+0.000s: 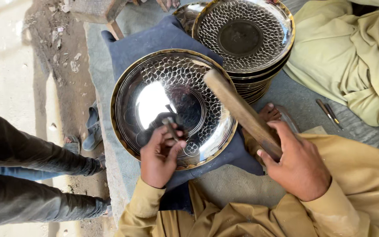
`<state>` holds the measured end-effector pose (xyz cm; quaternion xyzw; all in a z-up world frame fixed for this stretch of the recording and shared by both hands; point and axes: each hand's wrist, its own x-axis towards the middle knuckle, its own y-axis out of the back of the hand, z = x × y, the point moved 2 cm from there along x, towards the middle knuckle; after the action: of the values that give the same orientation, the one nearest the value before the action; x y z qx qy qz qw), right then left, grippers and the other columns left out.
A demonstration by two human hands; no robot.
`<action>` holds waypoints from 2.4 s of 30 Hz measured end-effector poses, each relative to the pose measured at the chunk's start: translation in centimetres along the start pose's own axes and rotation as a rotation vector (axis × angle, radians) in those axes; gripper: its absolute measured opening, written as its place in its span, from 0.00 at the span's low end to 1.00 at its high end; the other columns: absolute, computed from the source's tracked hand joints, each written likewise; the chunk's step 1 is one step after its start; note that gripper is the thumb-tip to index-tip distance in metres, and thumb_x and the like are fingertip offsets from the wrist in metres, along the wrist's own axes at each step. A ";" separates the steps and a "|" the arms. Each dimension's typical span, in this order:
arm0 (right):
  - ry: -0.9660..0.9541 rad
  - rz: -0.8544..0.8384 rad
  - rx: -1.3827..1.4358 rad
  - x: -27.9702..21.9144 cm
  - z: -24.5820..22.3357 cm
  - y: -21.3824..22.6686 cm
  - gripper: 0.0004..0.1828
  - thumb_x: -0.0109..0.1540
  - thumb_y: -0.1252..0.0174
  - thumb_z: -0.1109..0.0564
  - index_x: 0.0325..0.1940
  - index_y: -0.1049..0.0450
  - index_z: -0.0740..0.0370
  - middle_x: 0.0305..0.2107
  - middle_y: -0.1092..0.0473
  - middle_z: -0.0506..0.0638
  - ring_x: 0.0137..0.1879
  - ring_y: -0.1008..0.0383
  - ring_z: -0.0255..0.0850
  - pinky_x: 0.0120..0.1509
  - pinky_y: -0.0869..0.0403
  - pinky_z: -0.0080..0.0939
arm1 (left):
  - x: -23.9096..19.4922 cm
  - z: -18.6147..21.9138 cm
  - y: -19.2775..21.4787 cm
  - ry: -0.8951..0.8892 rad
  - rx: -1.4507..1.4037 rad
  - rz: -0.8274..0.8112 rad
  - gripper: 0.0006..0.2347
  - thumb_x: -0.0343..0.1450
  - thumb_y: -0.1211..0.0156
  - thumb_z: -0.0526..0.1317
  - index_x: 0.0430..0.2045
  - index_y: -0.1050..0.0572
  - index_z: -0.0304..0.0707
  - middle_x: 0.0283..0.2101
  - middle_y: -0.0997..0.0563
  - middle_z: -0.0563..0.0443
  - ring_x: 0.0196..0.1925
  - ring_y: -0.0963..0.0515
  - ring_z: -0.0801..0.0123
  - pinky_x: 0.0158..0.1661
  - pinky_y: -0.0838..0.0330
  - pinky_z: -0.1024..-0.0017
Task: The person sits on the floor and uses a hammer and a small metal punch to create a textured pattern on the inside surface of a large metal bowl. They repeatedly strike the punch against the bowl's interior to form a honeycomb-like design.
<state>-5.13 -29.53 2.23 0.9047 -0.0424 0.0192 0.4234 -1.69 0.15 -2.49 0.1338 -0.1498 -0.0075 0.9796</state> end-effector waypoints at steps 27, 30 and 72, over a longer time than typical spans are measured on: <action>0.383 -0.029 -0.010 5.1 -3.8 1.0 0.25 0.49 0.37 0.63 0.50 0.32 0.62 0.30 0.25 0.64 0.39 0.24 0.66 0.45 0.28 0.63 | 0.5 0.6 -0.6 -0.035 0.293 -0.127 0.21 0.68 0.34 0.27 0.57 0.28 0.36 0.41 0.13 0.47 0.47 0.12 0.68 0.46 0.18 0.73; 0.312 -0.007 0.026 5.2 -4.2 1.7 0.26 0.51 0.37 0.62 0.54 0.33 0.63 0.32 0.26 0.66 0.39 0.24 0.66 0.43 0.27 0.61 | 0.5 0.6 -0.7 -0.092 0.319 -0.109 0.21 0.68 0.34 0.27 0.57 0.28 0.36 0.41 0.13 0.47 0.47 0.12 0.69 0.46 0.19 0.73; 0.240 0.174 0.238 2.7 -0.5 -5.8 0.26 0.55 0.32 0.58 0.55 0.30 0.66 0.33 0.23 0.62 0.40 0.21 0.61 0.44 0.24 0.55 | -1.2 1.2 3.6 -0.237 0.303 0.087 0.13 0.72 0.36 0.26 0.51 0.26 0.30 0.49 0.15 0.40 0.48 0.15 0.68 0.50 0.21 0.70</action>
<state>-1.92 -25.61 -1.66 0.9327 -0.0672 0.1683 0.3120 -3.27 3.41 -0.75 0.2712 -0.2690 0.0417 0.9232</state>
